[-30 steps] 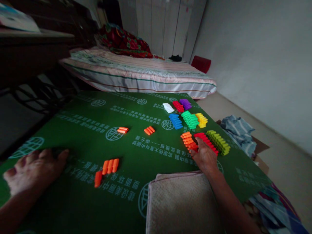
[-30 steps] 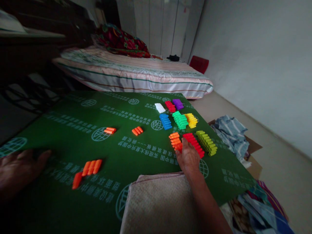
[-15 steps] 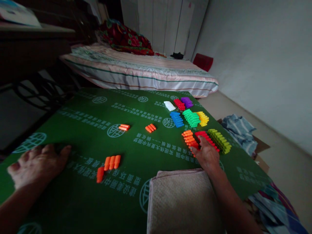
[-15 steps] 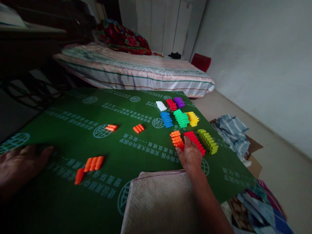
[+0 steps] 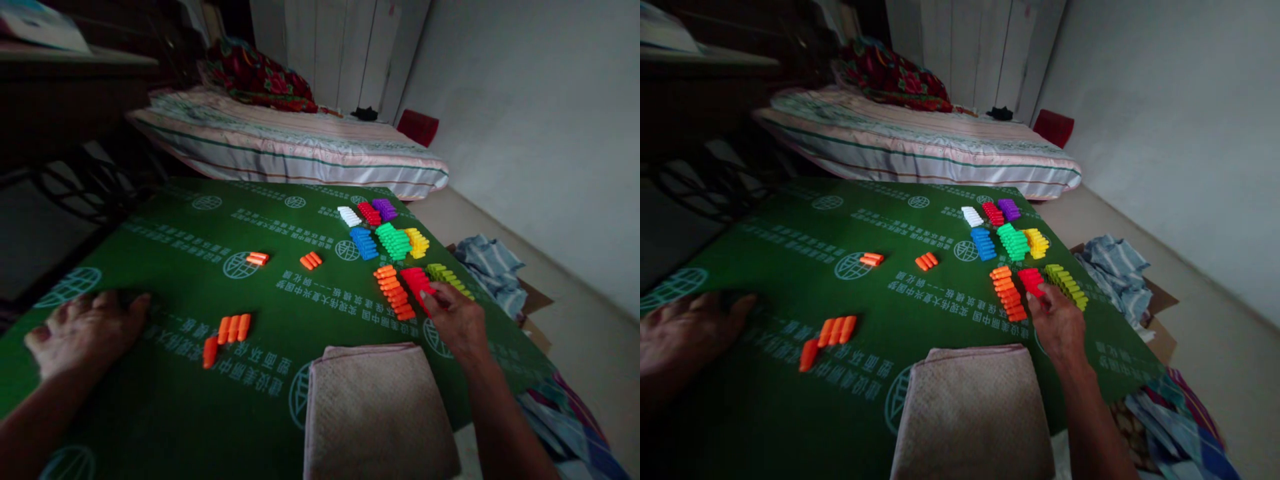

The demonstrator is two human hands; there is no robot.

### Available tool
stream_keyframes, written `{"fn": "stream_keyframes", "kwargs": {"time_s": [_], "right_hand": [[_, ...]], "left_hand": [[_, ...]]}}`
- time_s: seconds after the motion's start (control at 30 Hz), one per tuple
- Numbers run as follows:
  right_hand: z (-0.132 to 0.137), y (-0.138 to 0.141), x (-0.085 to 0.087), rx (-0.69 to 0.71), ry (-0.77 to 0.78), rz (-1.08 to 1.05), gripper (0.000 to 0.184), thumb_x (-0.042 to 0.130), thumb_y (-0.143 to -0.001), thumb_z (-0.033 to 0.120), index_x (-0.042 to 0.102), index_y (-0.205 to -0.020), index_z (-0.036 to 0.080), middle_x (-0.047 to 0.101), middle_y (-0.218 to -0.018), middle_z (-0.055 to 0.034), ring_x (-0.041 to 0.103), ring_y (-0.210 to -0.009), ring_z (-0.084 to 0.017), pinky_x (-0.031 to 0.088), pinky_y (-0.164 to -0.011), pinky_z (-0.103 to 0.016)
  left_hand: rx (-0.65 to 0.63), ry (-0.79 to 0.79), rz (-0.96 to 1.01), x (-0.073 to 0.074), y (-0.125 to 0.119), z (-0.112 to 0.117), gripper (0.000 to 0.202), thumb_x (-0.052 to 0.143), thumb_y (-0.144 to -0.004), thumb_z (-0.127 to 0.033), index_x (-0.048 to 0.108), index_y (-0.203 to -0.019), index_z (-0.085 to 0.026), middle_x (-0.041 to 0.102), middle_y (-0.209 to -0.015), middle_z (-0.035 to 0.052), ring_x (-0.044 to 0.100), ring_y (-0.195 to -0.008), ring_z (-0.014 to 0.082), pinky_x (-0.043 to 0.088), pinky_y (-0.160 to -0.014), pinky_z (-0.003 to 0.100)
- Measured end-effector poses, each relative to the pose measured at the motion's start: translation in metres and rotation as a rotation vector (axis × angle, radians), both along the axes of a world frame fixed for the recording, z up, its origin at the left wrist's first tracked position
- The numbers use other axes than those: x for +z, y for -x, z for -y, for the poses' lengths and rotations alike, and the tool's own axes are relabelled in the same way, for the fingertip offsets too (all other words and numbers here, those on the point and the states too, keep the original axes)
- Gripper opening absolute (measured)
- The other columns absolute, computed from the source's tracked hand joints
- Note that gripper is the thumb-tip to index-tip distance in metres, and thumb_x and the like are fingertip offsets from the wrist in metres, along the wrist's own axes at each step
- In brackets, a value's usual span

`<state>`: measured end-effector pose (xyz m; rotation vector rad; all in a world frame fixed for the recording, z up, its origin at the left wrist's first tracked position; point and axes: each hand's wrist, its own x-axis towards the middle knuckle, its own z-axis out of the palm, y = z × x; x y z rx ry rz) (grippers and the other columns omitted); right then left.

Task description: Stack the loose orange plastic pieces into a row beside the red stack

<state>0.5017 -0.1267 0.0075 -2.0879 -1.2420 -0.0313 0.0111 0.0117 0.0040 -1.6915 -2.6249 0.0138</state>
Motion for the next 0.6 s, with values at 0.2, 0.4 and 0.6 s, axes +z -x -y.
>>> {"fn": "stream_keyframes", "kwargs": {"time_s": [0.2, 0.4, 0.6], "right_hand": [[0.002, 0.006, -0.007, 0.061, 0.010, 0.051, 0.043, 0.050, -0.080, 0.054, 0.072, -0.092, 0.019, 0.074, -0.083, -0.0085, 0.066, -0.071, -0.022, 0.049, -0.067, -0.033], [-0.005, 0.040, -0.017, 0.224, 0.075, -0.032, 0.041, 0.054, -0.077, 0.055, 0.073, -0.093, 0.022, 0.075, -0.079, -0.0057, 0.068, -0.066, -0.021, 0.050, -0.062, -0.032], [-0.017, 0.120, -0.016, 0.612, 0.206, -0.046, 0.028, 0.053, -0.083, 0.036, 0.070, -0.101, 0.023, 0.075, -0.096, -0.0044, 0.070, -0.080, -0.019, 0.053, -0.072, -0.031]], "left_hand": [[-0.020, -0.027, 0.048, -0.002, 0.000, 0.004, 0.080, 0.008, -0.080, -0.062, 0.049, -0.120, -0.007, 0.041, -0.137, 0.0243, 0.033, -0.130, 0.0409, 0.031, -0.104, 0.059], [-0.068, -0.100, 0.044, -0.010, 0.004, 0.013, 0.067, 0.021, -0.084, -0.057, 0.050, -0.121, -0.009, 0.044, -0.136, 0.0229, 0.034, -0.132, 0.0378, 0.032, -0.106, 0.056], [-0.059, -0.170, 0.050, -0.015, 0.005, 0.016, 0.063, 0.022, -0.086, -0.053, 0.052, -0.121, -0.010, 0.044, -0.138, 0.0221, 0.033, -0.133, 0.0379, 0.032, -0.105, 0.058]]}}
